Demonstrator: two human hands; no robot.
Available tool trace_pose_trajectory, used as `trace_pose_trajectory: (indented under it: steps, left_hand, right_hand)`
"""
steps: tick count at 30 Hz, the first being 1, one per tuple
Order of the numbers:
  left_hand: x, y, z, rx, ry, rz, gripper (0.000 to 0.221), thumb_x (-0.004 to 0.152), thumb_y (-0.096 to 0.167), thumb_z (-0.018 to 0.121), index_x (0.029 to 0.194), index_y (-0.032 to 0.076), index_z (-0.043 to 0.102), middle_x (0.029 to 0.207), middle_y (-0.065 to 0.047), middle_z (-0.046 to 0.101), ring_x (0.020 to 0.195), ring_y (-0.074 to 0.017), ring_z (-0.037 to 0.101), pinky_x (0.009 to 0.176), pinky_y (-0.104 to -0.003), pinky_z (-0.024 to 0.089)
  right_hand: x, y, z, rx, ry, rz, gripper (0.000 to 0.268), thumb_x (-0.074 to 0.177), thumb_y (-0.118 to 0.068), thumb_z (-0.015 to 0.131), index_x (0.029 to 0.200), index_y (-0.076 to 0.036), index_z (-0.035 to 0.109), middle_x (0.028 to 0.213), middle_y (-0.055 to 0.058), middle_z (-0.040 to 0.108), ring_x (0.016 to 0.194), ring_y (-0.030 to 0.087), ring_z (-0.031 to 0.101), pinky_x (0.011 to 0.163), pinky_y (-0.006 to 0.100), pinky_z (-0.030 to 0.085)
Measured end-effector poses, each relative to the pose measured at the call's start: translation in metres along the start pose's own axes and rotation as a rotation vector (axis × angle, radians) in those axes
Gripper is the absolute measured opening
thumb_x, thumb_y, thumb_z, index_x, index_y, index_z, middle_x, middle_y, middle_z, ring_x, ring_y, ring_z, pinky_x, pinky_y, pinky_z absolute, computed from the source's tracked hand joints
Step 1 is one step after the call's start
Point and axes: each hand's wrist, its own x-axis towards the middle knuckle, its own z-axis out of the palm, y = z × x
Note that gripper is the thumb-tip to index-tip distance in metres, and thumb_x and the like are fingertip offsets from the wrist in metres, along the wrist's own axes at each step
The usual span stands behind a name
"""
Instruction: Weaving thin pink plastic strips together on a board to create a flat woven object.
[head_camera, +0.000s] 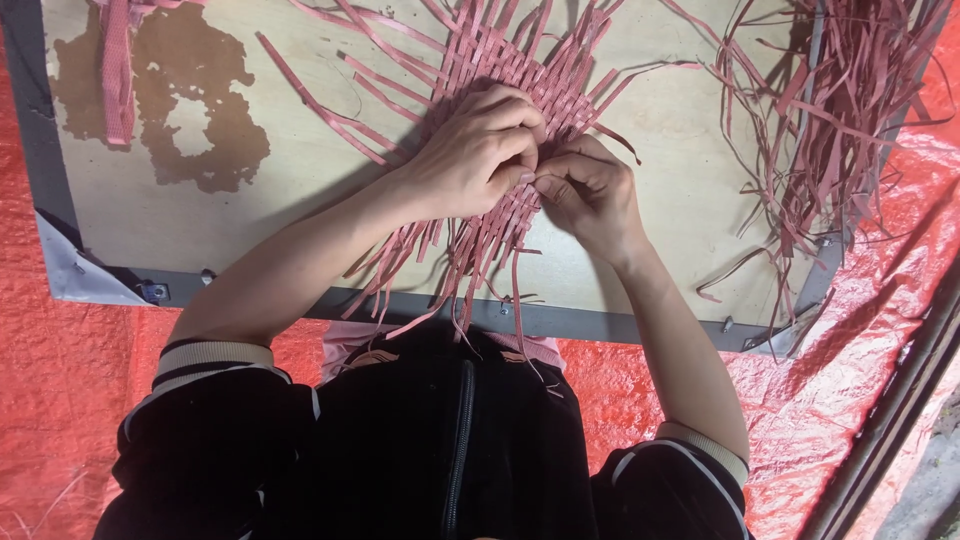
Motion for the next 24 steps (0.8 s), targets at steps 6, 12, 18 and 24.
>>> trace_pose_trajectory:
  steps: [6, 12, 18, 24]
  left_hand:
    - [0.000, 0.004, 0.002, 0.123, 0.003, -0.060, 0.013, 0.065, 0.002, 0.062, 0.071, 0.014, 0.058, 0.104, 0.001, 0.049, 0.105, -0.0228, 0.039, 0.087, -0.042, 0.026]
    - [0.002, 0.001, 0.007, 0.085, -0.005, -0.101, 0.014, 0.065, 0.000, 0.058, 0.066, 0.014, 0.058, 0.103, 0.005, 0.051, 0.107, -0.0237, 0.038, 0.082, -0.041, 0.025]
    - [0.001, -0.002, 0.008, 0.077, 0.005, -0.105, 0.010, 0.071, 0.007, 0.068, 0.068, 0.016, 0.063, 0.098, 0.005, 0.051, 0.102, -0.0216, 0.040, 0.082, -0.039, 0.026]
    - [-0.002, -0.003, 0.002, 0.031, 0.002, -0.052, 0.025, 0.069, -0.009, 0.060, 0.087, 0.008, 0.056, 0.101, -0.004, 0.053, 0.108, -0.0243, 0.042, 0.090, -0.042, 0.029]
  right_hand:
    - [-0.002, 0.002, 0.002, 0.032, 0.036, 0.047, 0.008, 0.086, -0.011, 0.062, 0.086, -0.004, 0.061, 0.085, 0.008, 0.053, 0.080, 0.019, 0.053, 0.073, 0.028, 0.042]
    - [-0.002, 0.002, 0.012, -0.089, 0.154, -0.048, 0.021, 0.087, -0.022, 0.059, 0.083, -0.002, 0.064, 0.080, 0.009, 0.054, 0.072, 0.019, 0.053, 0.062, 0.028, 0.042]
    - [0.005, -0.005, -0.007, -0.020, -0.051, 0.035, 0.005, 0.085, -0.006, 0.064, 0.089, -0.002, 0.064, 0.082, 0.007, 0.048, 0.077, 0.018, 0.048, 0.068, 0.028, 0.041]
    - [0.029, -0.019, -0.012, 0.070, -0.173, 0.416, 0.009, 0.076, 0.006, 0.061, 0.069, 0.001, 0.059, 0.075, 0.011, 0.054, 0.053, 0.015, 0.054, 0.048, 0.022, 0.047]
